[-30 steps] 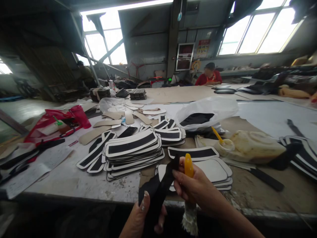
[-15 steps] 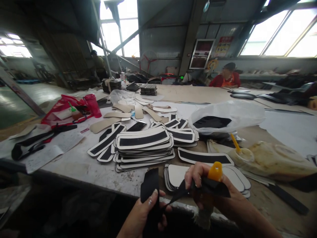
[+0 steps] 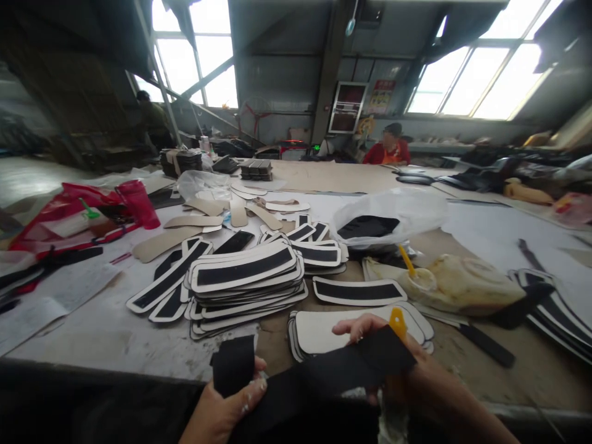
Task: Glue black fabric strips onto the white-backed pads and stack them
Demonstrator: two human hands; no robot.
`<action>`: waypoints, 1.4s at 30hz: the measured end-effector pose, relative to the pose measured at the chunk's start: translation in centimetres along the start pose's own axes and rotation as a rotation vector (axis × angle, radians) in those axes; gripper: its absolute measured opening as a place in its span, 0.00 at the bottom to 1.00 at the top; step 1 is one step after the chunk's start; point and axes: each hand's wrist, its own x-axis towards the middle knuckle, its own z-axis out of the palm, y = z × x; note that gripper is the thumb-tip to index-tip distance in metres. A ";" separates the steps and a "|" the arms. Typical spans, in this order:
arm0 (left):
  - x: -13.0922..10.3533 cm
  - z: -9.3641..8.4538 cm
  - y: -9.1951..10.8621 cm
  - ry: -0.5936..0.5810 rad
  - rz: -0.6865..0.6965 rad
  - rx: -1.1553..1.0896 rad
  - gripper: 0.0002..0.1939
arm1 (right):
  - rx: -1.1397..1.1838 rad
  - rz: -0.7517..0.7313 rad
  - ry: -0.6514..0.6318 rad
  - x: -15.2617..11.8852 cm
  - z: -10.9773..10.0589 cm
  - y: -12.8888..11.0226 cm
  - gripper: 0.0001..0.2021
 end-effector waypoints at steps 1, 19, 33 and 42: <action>0.1 0.3 0.1 0.007 0.041 0.041 0.25 | -0.010 0.022 0.025 -0.5 -0.5 0.1 0.12; -1.8 7.0 3.1 -0.246 -0.038 0.246 0.20 | -0.479 -0.083 0.160 -2.4 -2.0 2.6 0.15; 0.2 7.2 0.7 -0.009 0.113 0.156 0.21 | -0.832 0.033 -0.156 -1.0 -0.7 1.1 0.12; 4.0 8.5 0.3 0.100 0.183 0.266 0.16 | -0.980 -0.037 -0.103 3.0 -1.0 -3.1 0.10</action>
